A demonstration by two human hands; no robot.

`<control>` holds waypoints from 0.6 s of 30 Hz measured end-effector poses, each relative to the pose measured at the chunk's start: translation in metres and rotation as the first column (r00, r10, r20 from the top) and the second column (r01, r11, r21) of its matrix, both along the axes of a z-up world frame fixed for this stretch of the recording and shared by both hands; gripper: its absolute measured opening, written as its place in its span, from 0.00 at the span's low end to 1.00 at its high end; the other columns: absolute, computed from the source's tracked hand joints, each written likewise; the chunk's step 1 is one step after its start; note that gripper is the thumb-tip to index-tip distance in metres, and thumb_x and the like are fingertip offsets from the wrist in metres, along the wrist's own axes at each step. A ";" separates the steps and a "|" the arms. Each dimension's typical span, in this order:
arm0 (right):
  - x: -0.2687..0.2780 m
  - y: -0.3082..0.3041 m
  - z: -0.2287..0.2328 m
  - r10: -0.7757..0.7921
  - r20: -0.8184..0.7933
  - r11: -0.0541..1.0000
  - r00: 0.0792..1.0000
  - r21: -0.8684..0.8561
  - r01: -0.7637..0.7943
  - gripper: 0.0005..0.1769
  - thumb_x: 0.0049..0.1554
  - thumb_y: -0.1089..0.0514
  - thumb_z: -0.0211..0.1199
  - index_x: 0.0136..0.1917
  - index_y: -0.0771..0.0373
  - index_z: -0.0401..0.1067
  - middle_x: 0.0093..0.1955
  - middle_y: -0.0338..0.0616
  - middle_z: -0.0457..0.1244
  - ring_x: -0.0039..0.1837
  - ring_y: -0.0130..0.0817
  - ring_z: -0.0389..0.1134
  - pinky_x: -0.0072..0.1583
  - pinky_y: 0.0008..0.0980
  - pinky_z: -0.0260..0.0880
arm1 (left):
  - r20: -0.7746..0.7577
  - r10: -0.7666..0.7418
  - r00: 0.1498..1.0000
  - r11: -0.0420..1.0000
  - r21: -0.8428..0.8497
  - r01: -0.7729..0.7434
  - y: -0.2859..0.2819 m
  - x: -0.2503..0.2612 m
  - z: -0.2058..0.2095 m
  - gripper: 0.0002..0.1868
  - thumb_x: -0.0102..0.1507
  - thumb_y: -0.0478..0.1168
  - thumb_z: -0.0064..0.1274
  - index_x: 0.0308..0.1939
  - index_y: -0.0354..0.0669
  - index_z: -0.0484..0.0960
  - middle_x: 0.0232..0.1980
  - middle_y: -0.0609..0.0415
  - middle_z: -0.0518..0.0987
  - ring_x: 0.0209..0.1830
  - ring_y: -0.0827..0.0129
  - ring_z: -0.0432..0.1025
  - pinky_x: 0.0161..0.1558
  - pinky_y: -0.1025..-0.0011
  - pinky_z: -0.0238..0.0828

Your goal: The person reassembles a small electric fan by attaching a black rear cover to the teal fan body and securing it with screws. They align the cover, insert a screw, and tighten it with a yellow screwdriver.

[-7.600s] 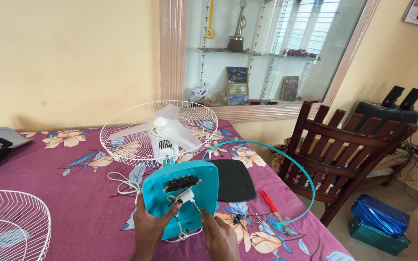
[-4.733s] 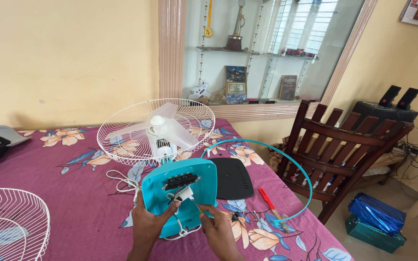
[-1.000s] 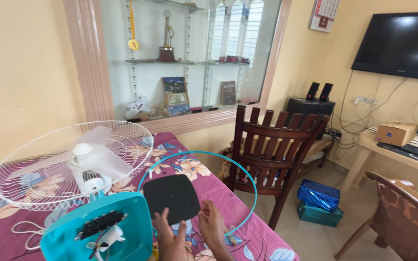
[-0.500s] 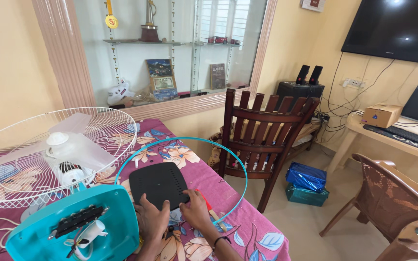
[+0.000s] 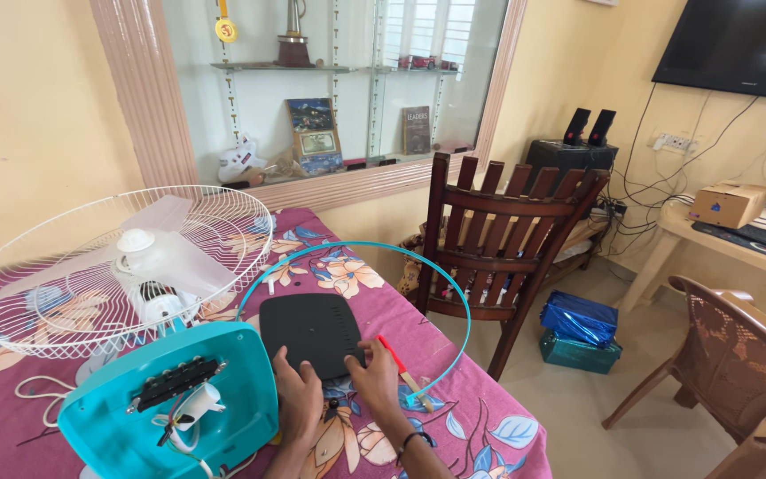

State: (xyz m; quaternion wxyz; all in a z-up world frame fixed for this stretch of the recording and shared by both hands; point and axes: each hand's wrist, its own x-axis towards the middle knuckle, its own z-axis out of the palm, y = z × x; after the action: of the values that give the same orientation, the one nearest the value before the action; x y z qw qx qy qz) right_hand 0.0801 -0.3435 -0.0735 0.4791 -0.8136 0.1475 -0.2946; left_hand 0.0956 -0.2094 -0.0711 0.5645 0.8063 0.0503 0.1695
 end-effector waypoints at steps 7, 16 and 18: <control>-0.017 -0.002 0.009 0.045 -0.117 0.961 0.992 0.275 -0.011 0.30 0.52 0.58 0.71 0.66 0.63 0.66 0.47 0.45 0.70 0.47 0.29 0.71 0.50 0.29 0.71 | 0.188 0.009 0.982 0.993 -0.118 0.014 0.008 -0.013 0.017 0.25 0.68 0.33 0.41 0.70 0.33 0.66 0.72 0.32 0.66 0.72 0.45 0.63 0.70 0.54 0.61; -0.041 -0.009 -0.001 0.104 -0.062 0.848 0.993 0.527 -0.056 0.29 0.57 0.58 0.66 0.69 0.66 0.64 0.46 0.44 0.67 0.45 0.30 0.65 0.48 0.31 0.66 | 0.380 -0.041 0.924 0.995 -0.066 0.071 0.007 -0.052 0.032 0.35 0.65 0.30 0.43 0.77 0.37 0.55 0.78 0.34 0.58 0.80 0.43 0.51 0.76 0.55 0.46; -0.040 -0.010 -0.004 0.111 0.054 0.787 0.992 0.605 -0.121 0.25 0.58 0.59 0.64 0.66 0.71 0.66 0.49 0.41 0.70 0.49 0.27 0.70 0.53 0.27 0.70 | 0.434 -0.061 0.899 0.994 -0.057 0.095 0.010 -0.058 0.030 0.39 0.64 0.29 0.43 0.79 0.36 0.50 0.79 0.31 0.54 0.80 0.41 0.48 0.75 0.54 0.44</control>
State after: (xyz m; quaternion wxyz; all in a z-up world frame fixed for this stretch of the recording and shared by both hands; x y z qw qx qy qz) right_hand 0.0400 -0.3537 -0.0777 0.7330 -0.6221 0.1801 -0.2080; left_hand 0.0379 -0.1995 -0.0409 0.5984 0.7279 -0.1018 0.3189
